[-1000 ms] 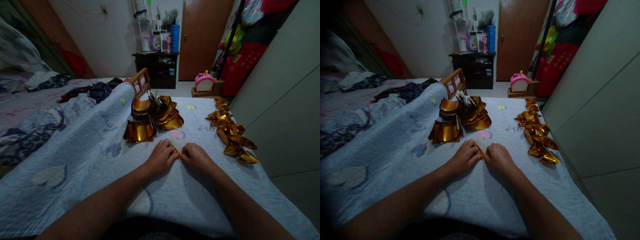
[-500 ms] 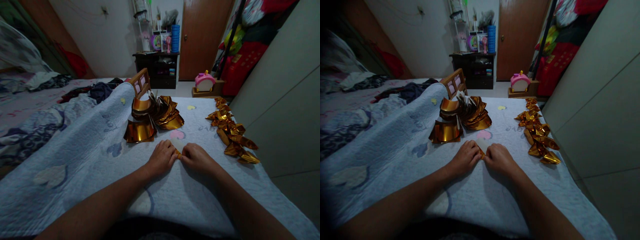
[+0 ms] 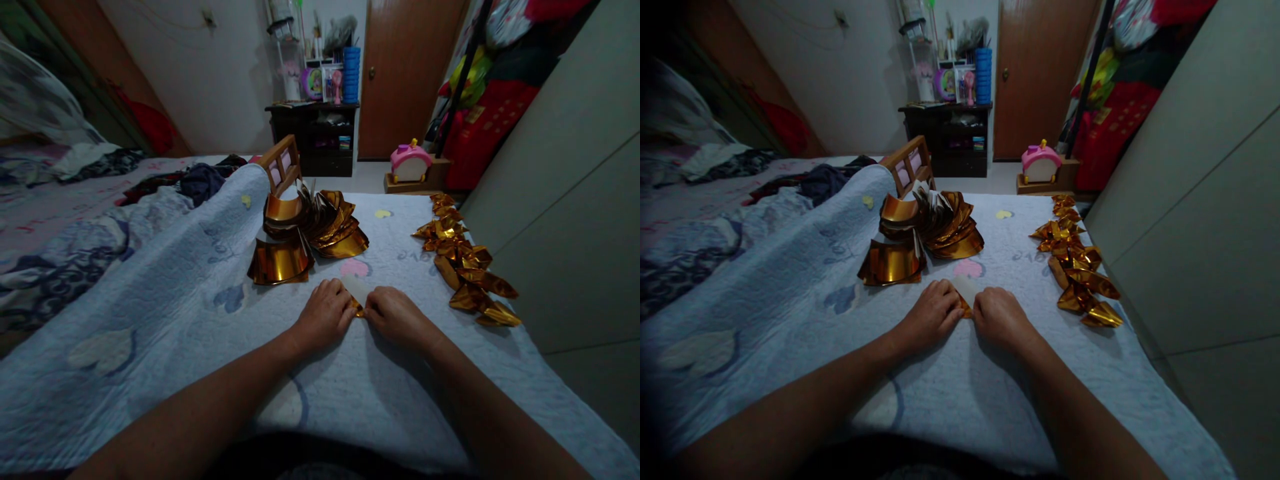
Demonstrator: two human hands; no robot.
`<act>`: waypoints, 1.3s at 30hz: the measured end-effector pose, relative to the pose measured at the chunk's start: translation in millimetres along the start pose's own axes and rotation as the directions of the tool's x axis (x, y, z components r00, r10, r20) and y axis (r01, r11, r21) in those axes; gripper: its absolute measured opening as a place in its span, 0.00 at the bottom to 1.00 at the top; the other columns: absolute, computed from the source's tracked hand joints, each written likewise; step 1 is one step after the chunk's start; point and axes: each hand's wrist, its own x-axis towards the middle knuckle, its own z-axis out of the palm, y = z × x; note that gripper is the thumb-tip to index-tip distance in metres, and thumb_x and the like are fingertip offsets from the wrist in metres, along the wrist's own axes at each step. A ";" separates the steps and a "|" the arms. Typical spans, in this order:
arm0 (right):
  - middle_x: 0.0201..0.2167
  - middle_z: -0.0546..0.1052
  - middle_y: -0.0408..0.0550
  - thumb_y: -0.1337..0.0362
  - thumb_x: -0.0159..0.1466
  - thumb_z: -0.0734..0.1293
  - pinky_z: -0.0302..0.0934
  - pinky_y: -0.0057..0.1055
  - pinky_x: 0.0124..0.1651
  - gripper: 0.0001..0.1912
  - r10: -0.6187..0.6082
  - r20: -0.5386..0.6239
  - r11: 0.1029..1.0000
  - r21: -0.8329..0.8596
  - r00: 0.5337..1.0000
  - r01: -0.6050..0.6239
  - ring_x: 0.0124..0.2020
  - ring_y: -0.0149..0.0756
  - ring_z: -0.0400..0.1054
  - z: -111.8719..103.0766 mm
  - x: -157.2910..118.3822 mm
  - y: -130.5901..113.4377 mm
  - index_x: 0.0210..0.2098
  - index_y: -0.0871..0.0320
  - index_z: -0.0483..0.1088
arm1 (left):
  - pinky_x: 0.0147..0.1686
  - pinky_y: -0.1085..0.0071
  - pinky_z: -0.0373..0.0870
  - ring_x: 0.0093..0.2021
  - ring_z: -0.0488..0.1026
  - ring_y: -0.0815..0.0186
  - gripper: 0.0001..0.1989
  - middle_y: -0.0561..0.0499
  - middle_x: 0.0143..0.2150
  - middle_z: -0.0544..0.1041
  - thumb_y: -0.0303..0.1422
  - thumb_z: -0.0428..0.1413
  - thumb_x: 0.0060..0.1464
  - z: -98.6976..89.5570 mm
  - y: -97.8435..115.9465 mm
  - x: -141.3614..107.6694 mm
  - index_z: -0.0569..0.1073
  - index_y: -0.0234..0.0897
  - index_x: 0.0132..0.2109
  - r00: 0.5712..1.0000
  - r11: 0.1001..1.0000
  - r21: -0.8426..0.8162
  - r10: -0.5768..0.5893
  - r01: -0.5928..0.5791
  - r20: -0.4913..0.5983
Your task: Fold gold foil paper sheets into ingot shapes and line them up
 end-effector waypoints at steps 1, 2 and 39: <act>0.34 0.80 0.54 0.66 0.67 0.61 0.55 0.32 0.38 0.13 0.002 0.001 1.000 -0.008 1.000 -0.002 0.36 0.39 0.71 0.0 0.1 -0.9 0.33 0.60 0.77 | 0.49 0.59 0.64 0.46 0.65 0.58 0.06 0.46 0.43 0.69 0.32 0.54 0.63 0.0 0.2 -0.1 0.73 0.35 0.38 1.000 1.000 -0.008 -0.005 0.005 -0.006; 0.34 0.80 0.54 0.66 0.67 0.61 0.55 0.32 0.38 0.13 0.005 0.002 1.000 -0.015 1.000 -0.005 0.36 0.40 0.72 0.1 0.2 -1.7 0.33 0.60 0.77 | 0.49 0.60 0.64 0.46 0.65 0.58 0.06 0.46 0.43 0.69 0.32 0.54 0.63 -0.2 0.6 -0.2 0.73 0.36 0.38 1.000 1.000 -0.017 -0.011 0.011 -0.010; 0.42 0.71 0.52 0.63 0.67 0.61 0.52 0.37 0.44 0.07 0.010 -0.153 0.998 0.068 0.988 0.000 0.43 0.43 0.62 6.1 -5.5 14.5 0.39 0.58 0.70 | 0.46 0.63 0.63 0.46 0.67 0.60 0.09 0.49 0.42 0.72 0.34 0.59 0.62 -3.6 -7.3 0.1 0.82 0.50 0.46 0.998 0.981 -0.186 0.056 -0.056 -0.005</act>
